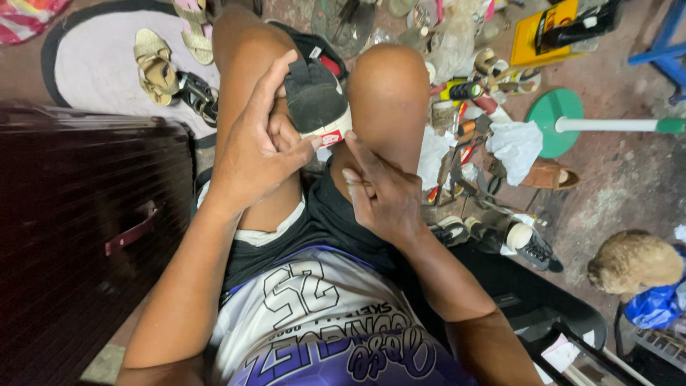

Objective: The person holds a black and white sneaker on their lap and uses a small stick to apply a red substance to the heel area. They then use a brush to rub the treated area.

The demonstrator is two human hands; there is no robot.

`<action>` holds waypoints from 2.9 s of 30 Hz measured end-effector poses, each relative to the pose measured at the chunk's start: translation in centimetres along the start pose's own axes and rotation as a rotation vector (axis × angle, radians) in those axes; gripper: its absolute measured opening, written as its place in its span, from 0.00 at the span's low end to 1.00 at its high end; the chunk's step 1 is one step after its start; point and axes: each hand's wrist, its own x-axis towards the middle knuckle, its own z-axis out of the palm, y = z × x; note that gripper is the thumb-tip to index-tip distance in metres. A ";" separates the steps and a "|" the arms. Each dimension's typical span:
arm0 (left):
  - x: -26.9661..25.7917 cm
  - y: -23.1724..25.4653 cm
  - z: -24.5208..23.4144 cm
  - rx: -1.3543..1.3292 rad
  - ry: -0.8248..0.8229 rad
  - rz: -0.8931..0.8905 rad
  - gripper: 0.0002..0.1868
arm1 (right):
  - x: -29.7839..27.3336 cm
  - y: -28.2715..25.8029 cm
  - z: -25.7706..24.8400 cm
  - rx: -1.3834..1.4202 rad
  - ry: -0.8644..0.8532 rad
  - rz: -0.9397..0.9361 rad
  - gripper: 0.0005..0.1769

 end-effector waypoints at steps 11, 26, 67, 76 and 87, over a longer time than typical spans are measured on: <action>0.5 0.4 -0.2 0.008 -0.015 -0.015 0.50 | -0.4 0.0 0.6 -0.073 0.022 -0.109 0.30; 0.0 -0.5 -0.7 -0.042 -0.048 0.022 0.53 | 0.0 -0.8 0.7 -0.168 -0.046 -0.120 0.32; -0.2 -0.5 -0.2 0.042 0.004 0.068 0.50 | 0.2 -0.2 0.6 -0.126 -0.046 -0.125 0.31; -0.4 -0.6 -0.2 0.018 -0.006 0.061 0.49 | 0.8 -0.7 0.5 -0.133 -0.102 -0.066 0.32; -0.3 -0.2 0.2 0.009 0.024 0.042 0.45 | 1.3 -1.2 -0.1 -0.069 -0.135 -0.034 0.33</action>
